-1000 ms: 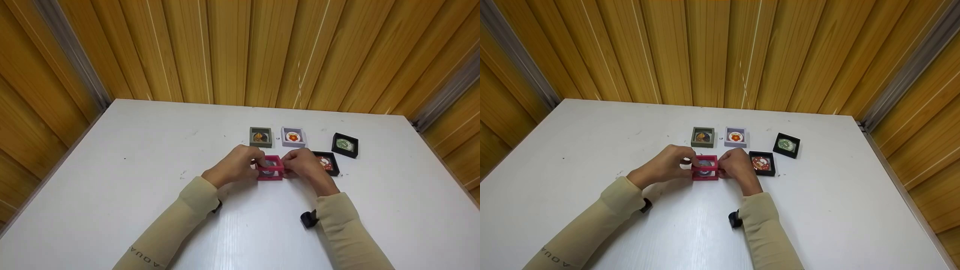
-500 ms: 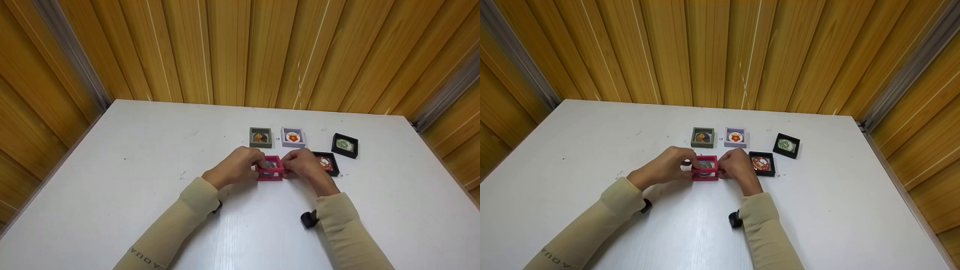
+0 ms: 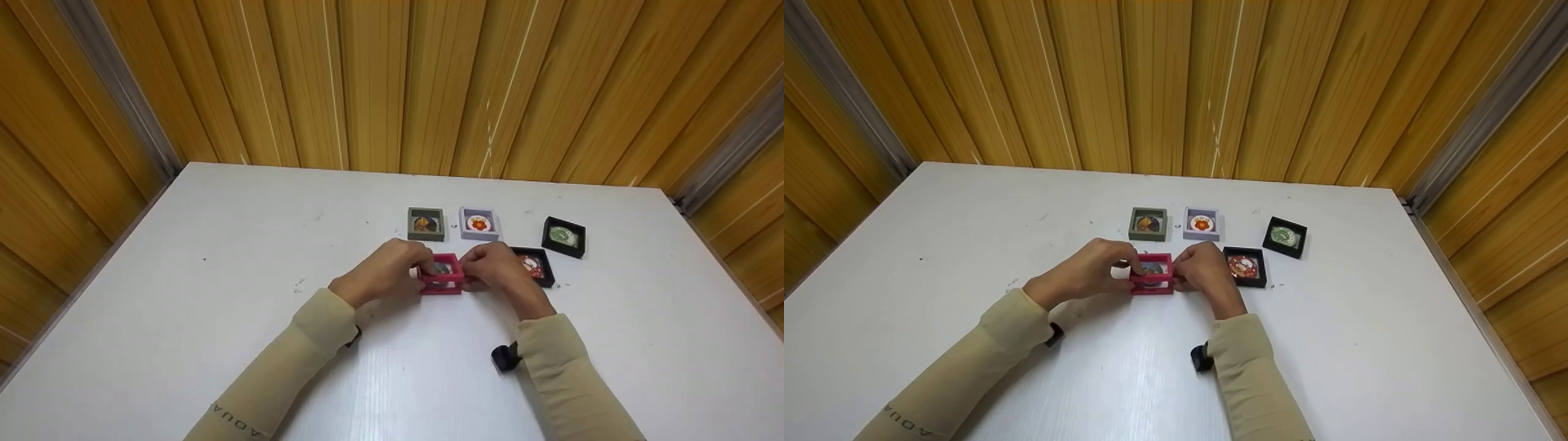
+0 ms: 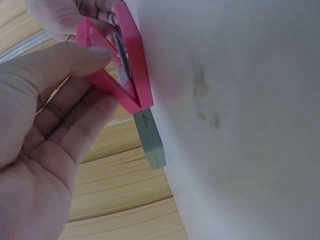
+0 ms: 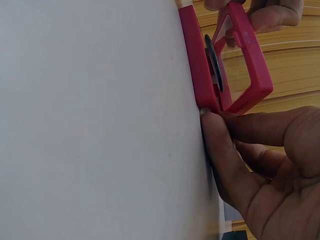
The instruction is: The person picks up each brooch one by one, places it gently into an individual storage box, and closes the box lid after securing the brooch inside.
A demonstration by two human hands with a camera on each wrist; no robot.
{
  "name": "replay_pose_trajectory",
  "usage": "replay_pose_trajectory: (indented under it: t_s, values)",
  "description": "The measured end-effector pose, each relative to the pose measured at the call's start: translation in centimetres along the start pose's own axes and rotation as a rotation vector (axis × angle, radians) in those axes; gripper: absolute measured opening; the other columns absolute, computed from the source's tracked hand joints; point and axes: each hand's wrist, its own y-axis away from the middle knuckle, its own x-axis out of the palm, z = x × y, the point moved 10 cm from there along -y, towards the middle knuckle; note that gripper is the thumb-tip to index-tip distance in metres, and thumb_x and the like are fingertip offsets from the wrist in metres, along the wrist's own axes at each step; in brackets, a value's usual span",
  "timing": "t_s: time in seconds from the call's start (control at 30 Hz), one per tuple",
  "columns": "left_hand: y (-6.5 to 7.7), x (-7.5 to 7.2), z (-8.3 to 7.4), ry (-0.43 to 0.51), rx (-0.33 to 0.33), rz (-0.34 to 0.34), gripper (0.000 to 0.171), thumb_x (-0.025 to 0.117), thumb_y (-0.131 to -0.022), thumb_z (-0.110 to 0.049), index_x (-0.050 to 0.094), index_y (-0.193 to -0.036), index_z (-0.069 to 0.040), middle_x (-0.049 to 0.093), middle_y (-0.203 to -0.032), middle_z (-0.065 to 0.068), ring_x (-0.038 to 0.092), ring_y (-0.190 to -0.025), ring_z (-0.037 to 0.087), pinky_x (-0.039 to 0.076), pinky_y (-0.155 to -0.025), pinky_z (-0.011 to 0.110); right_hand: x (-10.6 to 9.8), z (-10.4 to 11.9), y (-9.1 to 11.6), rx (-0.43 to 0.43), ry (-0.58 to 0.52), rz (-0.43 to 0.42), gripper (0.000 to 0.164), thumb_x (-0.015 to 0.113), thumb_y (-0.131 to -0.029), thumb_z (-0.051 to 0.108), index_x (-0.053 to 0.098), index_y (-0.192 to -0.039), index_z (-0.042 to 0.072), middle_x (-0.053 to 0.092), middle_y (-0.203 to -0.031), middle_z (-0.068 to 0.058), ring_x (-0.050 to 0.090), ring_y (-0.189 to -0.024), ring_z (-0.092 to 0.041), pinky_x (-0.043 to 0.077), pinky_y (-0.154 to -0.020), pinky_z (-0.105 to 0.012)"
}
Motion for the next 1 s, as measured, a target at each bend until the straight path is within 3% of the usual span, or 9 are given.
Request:
replay_pose_trajectory:
  t_s: [0.13,0.27,0.4,0.5,0.57,0.7,1.0]
  values:
    - [0.1,-0.3,0.6,0.154,-0.045,-0.02,0.019,0.088,-0.089,-0.01,0.081,-0.107,-0.006,0.077,-0.099,-0.001,0.068,-0.095,0.02,0.057,-0.095,0.031,0.1,0.0,0.0,0.003,-0.005,0.007,0.015,0.064,-0.103,0.003,0.073,-0.111,-0.006,0.073,-0.101,-0.014,0.072,-0.071,-0.012,0.061,-0.07,-0.025]
    - [0.3,-1.5,2.2,0.29,-0.155,-0.167,0.017,0.082,-0.095,-0.014,0.08,-0.108,-0.003,0.077,-0.1,0.001,0.071,-0.098,0.02,0.058,-0.094,0.035,0.1,0.0,0.0,0.011,-0.016,0.011,0.016,0.064,-0.103,0.003,0.072,-0.113,-0.007,0.073,-0.102,-0.015,0.072,-0.072,-0.013,0.061,-0.071,-0.026]
    - [1.2,-2.2,4.8,0.341,-0.388,-0.297,0.016,0.077,-0.099,-0.013,0.079,-0.111,-0.002,0.076,-0.103,0.004,0.071,-0.095,0.02,0.06,-0.085,0.032,0.1,-0.1,0.0,0.02,-0.033,0.014,0.016,0.064,-0.103,0.002,0.071,-0.114,-0.007,0.073,-0.105,-0.017,0.073,-0.072,-0.014,0.061,-0.071,-0.026]
    - [2.0,-1.3,6.5,0.461,-0.58,-0.297,0.018,0.078,-0.098,-0.013,0.078,-0.11,-0.001,0.075,-0.101,0.007,0.071,-0.089,0.021,0.061,-0.079,0.03,0.1,-0.2,-0.1,0.025,-0.037,0.012,0.015,0.064,-0.103,0.001,0.071,-0.114,-0.007,0.073,-0.106,-0.018,0.073,-0.072,-0.014,0.061,-0.071,-0.026]
    - [2.3,-0.4,7.2,0.55,-0.663,-0.277,0.019,0.078,-0.097,-0.014,0.078,-0.109,0.001,0.076,-0.099,0.009,0.073,-0.086,0.021,0.062,-0.077,0.03,0.0,-0.2,-0.1,0.024,-0.032,0.012,0.015,0.064,-0.103,0.001,0.072,-0.113,-0.007,0.074,-0.107,-0.019,0.073,-0.072,-0.014,0.061,-0.071,-0.026]
    - [2.4,0.7,7.4,0.661,-0.715,-0.256,0.019,0.078,-0.096,-0.012,0.078,-0.106,0.004,0.078,-0.096,0.013,0.077,-0.086,0.023,0.063,-0.077,0.032,0.0,-0.1,-0.1,0.021,-0.029,0.008,0.015,0.064,-0.103,0.002,0.072,-0.113,-0.007,0.074,-0.105,-0.017,0.073,-0.07,-0.013,0.061,-0.071,-0.026]
    - [2.8,1.7,7.7,0.756,-0.772,-0.315,0.017,0.077,-0.095,-0.008,0.076,-0.103,0.006,0.078,-0.096,0.012,0.076,-0.085,0.023,0.063,-0.077,0.032,0.0,-0.1,0.0,0.019,-0.003,0.01,0.017,0.064,-0.104,0.003,0.072,-0.115,-0.007,0.073,-0.113,-0.022,0.073,-0.073,-0.013,0.061,-0.072,-0.027]
